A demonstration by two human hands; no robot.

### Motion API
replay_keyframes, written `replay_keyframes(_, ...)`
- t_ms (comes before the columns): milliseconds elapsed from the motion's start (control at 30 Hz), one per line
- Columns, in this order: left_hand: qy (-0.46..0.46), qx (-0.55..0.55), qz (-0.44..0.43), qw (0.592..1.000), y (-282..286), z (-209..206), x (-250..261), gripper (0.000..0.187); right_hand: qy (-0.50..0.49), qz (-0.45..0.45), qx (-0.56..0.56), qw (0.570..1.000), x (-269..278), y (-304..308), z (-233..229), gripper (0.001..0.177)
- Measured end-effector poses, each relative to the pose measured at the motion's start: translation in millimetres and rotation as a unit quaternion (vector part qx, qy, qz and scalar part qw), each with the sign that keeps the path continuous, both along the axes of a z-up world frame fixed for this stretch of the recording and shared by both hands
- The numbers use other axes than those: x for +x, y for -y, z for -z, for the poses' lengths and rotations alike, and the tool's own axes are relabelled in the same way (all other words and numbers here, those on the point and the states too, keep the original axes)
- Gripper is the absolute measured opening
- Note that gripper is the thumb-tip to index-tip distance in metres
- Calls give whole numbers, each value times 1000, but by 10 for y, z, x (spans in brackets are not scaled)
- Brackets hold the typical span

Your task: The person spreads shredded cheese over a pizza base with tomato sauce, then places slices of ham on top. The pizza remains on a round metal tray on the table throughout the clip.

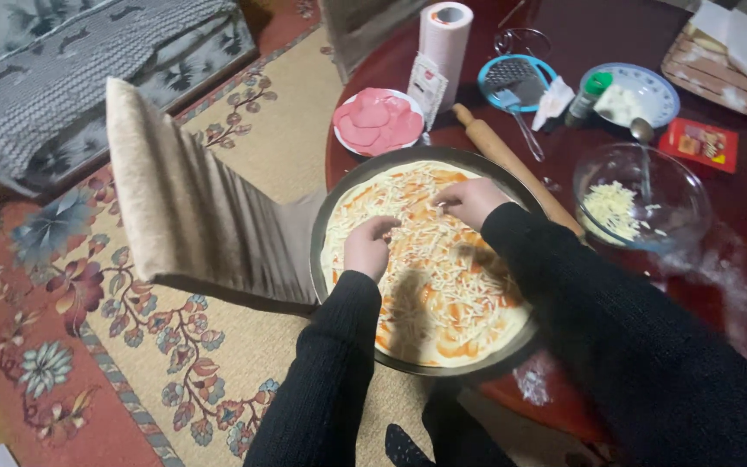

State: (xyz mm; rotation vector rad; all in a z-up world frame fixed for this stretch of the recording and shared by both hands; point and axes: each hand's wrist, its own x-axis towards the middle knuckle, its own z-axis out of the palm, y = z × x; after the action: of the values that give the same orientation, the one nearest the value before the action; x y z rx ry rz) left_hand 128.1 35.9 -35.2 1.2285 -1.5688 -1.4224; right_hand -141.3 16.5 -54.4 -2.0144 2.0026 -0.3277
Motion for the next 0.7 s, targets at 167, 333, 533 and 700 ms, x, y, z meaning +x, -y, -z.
replay_keyframes(167, 120, -46, 67, 990, 29, 200, -175, 50, 36, -27, 23, 999, 136, -330, 15, 30)
replay_keyframes(333, 305, -72, 168, 935, -24, 653, -348, 36, 20, -33, 34, 999, 322, -704, 31, 23)
replay_keyframes(533, 391, -16, 255, 884, -436, -8, -513, 64, 49, -116, -23, 992, 147, -1115, 416, 29)
replay_keyframes(700, 530, -42, 266, 804, -519, -408, -781, 60, 120, -64, -9, 991, -424, -1329, 713, 53)
